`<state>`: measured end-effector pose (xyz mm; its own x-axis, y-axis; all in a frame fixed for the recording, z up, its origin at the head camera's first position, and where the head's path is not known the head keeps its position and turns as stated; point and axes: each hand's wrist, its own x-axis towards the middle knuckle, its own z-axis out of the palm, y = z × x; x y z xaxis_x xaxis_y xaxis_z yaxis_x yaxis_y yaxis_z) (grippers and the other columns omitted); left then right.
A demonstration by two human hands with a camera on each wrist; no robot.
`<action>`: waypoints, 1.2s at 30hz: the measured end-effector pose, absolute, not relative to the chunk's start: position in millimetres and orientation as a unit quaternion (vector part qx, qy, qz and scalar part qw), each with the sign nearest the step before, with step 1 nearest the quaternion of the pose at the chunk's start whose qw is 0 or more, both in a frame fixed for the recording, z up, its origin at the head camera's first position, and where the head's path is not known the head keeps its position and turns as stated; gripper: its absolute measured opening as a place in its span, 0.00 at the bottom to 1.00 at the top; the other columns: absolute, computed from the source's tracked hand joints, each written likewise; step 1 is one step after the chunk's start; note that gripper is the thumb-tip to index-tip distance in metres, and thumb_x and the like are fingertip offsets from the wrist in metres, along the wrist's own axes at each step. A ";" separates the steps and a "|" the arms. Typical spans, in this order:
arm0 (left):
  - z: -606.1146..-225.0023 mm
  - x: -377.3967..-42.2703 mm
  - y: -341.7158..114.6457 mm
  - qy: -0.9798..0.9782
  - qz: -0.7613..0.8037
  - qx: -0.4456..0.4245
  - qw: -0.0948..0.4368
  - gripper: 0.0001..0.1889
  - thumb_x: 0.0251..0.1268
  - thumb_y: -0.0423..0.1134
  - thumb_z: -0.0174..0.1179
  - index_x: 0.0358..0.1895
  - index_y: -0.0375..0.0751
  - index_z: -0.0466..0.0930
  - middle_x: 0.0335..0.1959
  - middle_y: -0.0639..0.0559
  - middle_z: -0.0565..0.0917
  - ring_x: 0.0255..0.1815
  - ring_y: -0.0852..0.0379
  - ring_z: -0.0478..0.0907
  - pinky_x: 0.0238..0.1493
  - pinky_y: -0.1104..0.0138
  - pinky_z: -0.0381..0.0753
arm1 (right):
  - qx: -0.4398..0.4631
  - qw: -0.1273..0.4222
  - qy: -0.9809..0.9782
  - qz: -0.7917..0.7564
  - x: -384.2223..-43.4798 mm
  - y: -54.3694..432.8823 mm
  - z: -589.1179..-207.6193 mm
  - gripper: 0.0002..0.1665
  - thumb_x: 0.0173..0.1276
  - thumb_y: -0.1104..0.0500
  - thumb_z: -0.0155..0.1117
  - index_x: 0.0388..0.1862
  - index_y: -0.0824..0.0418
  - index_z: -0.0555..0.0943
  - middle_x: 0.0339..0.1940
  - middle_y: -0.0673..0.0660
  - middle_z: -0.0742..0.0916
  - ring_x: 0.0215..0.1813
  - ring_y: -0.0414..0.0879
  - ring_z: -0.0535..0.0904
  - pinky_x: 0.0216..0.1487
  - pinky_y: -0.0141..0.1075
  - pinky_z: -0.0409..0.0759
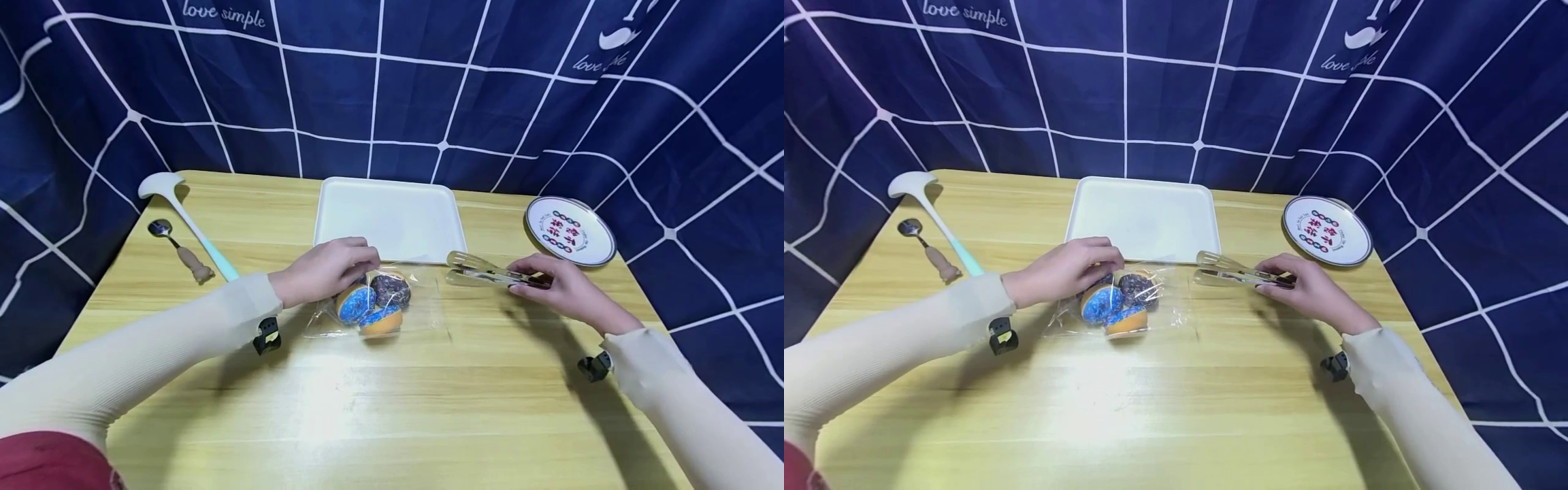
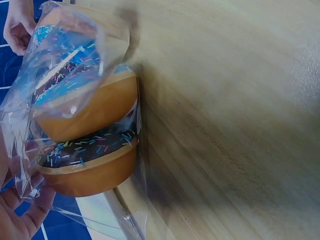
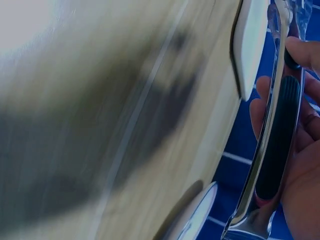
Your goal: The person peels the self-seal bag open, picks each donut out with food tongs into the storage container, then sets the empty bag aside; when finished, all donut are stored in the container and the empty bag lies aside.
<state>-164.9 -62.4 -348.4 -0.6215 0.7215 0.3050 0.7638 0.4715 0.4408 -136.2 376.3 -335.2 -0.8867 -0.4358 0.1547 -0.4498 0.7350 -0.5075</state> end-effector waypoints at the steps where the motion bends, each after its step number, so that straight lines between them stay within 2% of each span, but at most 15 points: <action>1: -348.2 -164.8 -62.9 -0.857 -0.277 -0.433 0.039 0.06 0.78 0.33 0.60 0.47 0.42 0.87 0.44 0.50 0.88 0.45 0.56 0.86 0.53 0.62 0.88 | 0.248 0.015 -0.930 0.271 -135.3 373.8 -334.2 0.18 0.65 0.65 0.76 0.54 0.60 0.87 0.47 0.57 0.91 0.49 0.25 0.80 0.48 0.17 0.77; 10: -347.1 -164.2 -64.1 -0.853 -0.282 -0.437 0.040 0.06 0.79 0.33 0.59 0.47 0.41 0.86 0.44 0.50 0.88 0.43 0.57 0.85 0.50 0.63 0.88 | 0.302 -0.008 -0.920 0.250 -129.4 350.5 -336.7 0.17 0.64 0.65 0.78 0.52 0.58 0.87 0.45 0.51 0.91 0.43 0.36 0.80 0.43 0.24 0.78; 16: -347.3 -164.1 -64.2 -0.854 -0.280 -0.438 0.040 0.06 0.79 0.33 0.59 0.47 0.40 0.86 0.43 0.50 0.88 0.43 0.57 0.85 0.50 0.63 0.87 | 0.318 -0.033 -0.912 0.256 -129.4 334.4 -340.5 0.18 0.66 0.63 0.77 0.55 0.59 0.87 0.47 0.51 0.91 0.42 0.35 0.81 0.41 0.27 0.80; 26: -346.4 -165.1 -63.0 -0.854 -0.278 -0.438 0.037 0.07 0.79 0.33 0.58 0.48 0.40 0.86 0.44 0.50 0.88 0.44 0.56 0.85 0.51 0.63 0.88 | 0.313 -0.057 -0.911 0.261 -133.6 315.9 -344.2 0.16 0.69 0.62 0.74 0.55 0.61 0.87 0.47 0.51 0.92 0.46 0.35 0.83 0.45 0.30 0.82; 36: -348.7 -166.3 -65.4 -0.857 -0.274 -0.436 0.035 0.07 0.79 0.33 0.58 0.48 0.40 0.86 0.45 0.49 0.88 0.46 0.55 0.86 0.53 0.62 0.88 | 0.317 -0.056 -0.902 0.287 -138.5 311.3 -348.0 0.15 0.69 0.65 0.73 0.54 0.63 0.89 0.46 0.54 0.93 0.46 0.34 0.85 0.47 0.31 0.85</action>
